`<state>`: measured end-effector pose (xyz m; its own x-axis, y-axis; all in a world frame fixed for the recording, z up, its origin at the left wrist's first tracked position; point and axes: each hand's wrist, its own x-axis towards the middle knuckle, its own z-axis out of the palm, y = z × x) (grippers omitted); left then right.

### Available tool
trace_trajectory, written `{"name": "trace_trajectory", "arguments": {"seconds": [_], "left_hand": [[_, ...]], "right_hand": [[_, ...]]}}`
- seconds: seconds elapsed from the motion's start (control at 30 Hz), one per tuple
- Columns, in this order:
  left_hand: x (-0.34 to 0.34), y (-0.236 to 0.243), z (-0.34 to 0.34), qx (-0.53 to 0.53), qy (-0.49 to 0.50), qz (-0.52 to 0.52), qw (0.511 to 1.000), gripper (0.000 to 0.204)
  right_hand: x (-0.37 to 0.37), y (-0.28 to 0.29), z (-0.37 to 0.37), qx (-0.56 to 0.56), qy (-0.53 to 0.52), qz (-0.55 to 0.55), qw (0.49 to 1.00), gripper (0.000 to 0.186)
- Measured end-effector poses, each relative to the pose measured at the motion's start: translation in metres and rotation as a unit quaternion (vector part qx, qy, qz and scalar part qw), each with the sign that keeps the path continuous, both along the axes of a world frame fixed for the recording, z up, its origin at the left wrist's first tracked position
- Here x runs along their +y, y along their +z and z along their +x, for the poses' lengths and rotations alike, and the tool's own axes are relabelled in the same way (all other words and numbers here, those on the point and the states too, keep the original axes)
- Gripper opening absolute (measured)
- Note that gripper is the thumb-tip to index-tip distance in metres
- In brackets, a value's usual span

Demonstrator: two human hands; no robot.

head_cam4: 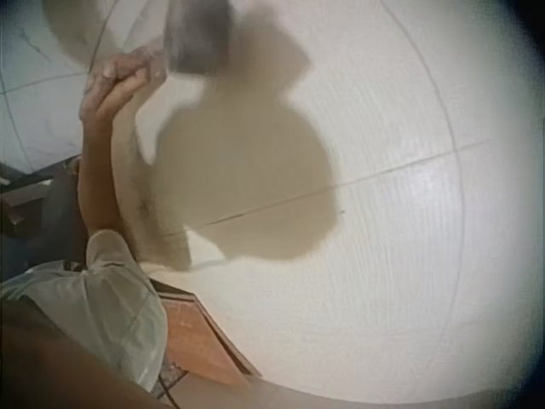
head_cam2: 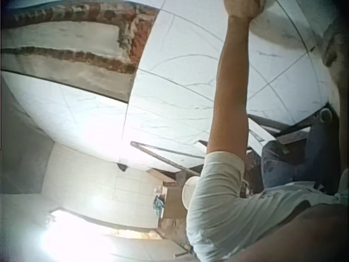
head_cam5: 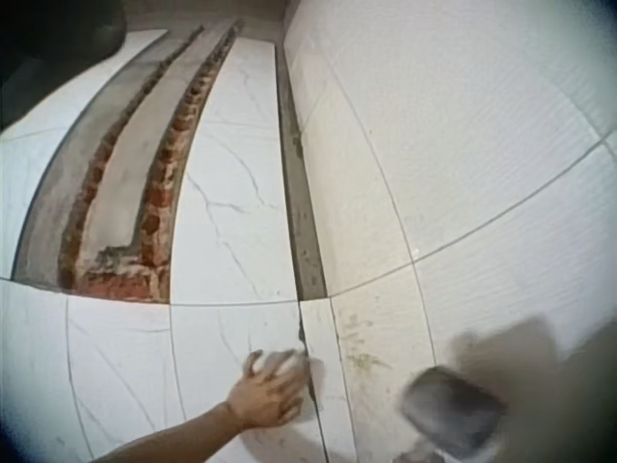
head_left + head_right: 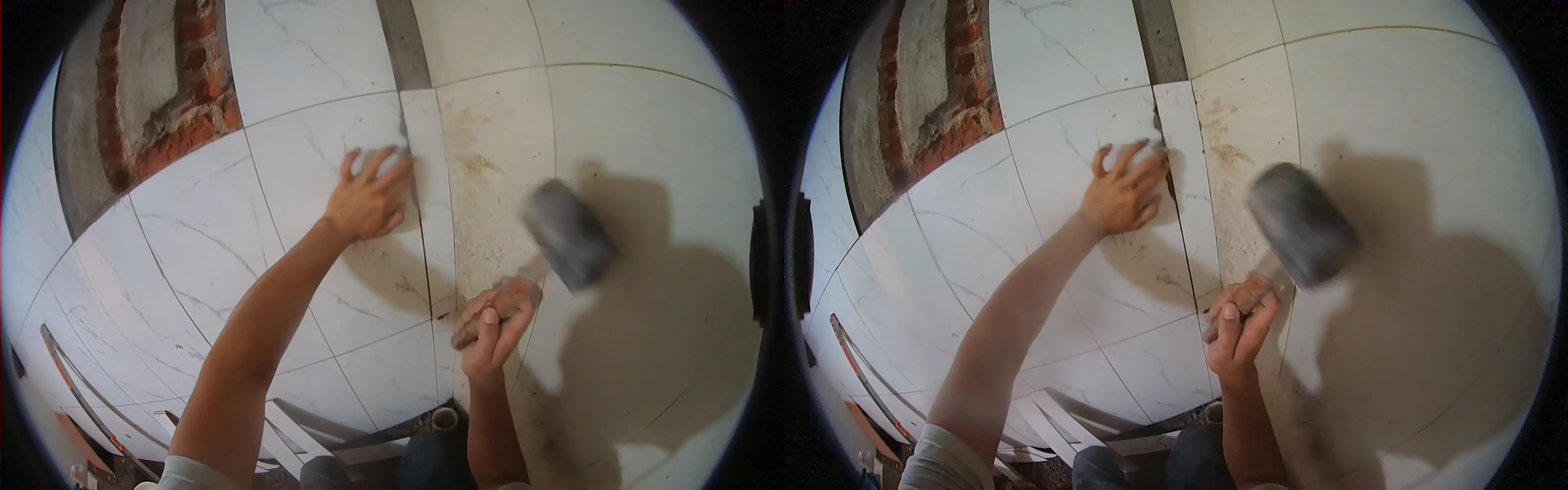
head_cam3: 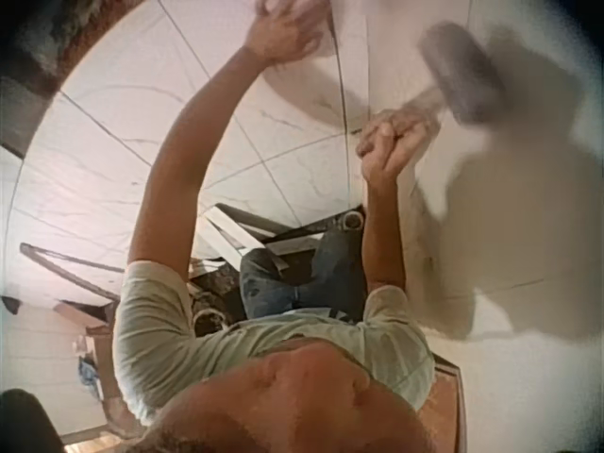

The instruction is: The person applies mortar to a tile using a trowel and then presses the tile onto a wall, tapping it into place with a rubber mallet.

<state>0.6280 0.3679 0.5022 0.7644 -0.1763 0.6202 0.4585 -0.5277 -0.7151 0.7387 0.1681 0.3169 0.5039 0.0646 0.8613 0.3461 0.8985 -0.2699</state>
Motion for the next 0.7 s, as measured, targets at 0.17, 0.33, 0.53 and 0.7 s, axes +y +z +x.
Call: {"name": "trace_trajectory", "arguments": {"seconds": [0.17, 0.33, 0.53, 0.7], "left_hand": [[-0.001, 0.008, 0.007, -0.025, 0.019, 0.02, 0.999, 0.054], [0.0, 0.011, 0.005, -0.036, 0.033, 0.017, 0.999, 0.052], [-0.001, 0.009, 0.009, -0.052, 0.001, 0.005, 0.999, 0.05], [0.0, 0.009, 0.008, -0.048, -0.009, 0.002, 0.999, 0.05]], "right_hand": [[0.069, 0.024, 0.018, -0.024, -0.114, 0.175, 0.978, 0.031], [0.098, 0.009, 0.018, -0.038, -0.207, -0.319, 0.924, 0.036], [0.097, 0.013, 0.017, 0.049, -0.077, 0.077, 0.993, 0.029], [0.113, 0.02, 0.023, -0.03, -0.237, -0.117, 0.964, 0.027]]}}
